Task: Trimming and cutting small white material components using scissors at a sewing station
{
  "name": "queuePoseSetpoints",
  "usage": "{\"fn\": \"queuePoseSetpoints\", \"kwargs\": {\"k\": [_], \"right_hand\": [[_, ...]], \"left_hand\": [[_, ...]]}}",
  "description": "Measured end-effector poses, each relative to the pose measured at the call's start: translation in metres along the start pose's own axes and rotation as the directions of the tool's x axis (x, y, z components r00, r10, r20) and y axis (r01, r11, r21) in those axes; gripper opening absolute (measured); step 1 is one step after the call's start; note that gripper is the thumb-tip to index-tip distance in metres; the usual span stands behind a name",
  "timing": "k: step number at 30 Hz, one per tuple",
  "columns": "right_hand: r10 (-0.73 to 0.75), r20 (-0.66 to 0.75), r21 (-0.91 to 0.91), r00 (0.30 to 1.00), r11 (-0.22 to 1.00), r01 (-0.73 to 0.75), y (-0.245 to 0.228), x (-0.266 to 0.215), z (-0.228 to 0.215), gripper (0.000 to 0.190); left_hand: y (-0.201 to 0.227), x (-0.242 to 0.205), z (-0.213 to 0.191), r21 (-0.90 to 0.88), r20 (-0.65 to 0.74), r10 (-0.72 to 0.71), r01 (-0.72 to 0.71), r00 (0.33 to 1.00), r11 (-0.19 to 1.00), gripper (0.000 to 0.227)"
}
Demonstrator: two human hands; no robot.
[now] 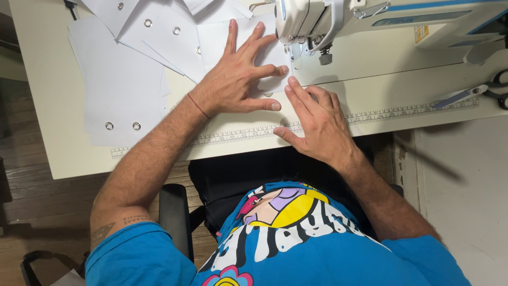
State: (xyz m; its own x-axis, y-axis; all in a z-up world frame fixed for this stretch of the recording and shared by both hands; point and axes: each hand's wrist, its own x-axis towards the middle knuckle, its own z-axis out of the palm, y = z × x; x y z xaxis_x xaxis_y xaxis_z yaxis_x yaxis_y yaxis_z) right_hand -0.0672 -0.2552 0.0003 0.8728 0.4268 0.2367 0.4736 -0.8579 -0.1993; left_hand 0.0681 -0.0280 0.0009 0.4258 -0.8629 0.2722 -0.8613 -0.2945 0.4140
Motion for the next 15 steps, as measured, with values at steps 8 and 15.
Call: {"fn": "queuePoseSetpoints", "kwargs": {"k": [8,15], "right_hand": [[-0.018,-0.028,-0.022,0.999,1.000,0.017,0.005,0.005,0.002,0.081],[0.011,0.030,-0.006,0.999,1.000,-0.011,0.007,0.012,0.002,0.087]], "left_hand": [[-0.008,0.003,-0.001,-0.007,0.000,-0.001,0.001,1.000,1.000,0.078],[-0.014,0.005,0.000,-0.015,-0.007,-0.019,0.018,1.000,1.000,0.065]]}}
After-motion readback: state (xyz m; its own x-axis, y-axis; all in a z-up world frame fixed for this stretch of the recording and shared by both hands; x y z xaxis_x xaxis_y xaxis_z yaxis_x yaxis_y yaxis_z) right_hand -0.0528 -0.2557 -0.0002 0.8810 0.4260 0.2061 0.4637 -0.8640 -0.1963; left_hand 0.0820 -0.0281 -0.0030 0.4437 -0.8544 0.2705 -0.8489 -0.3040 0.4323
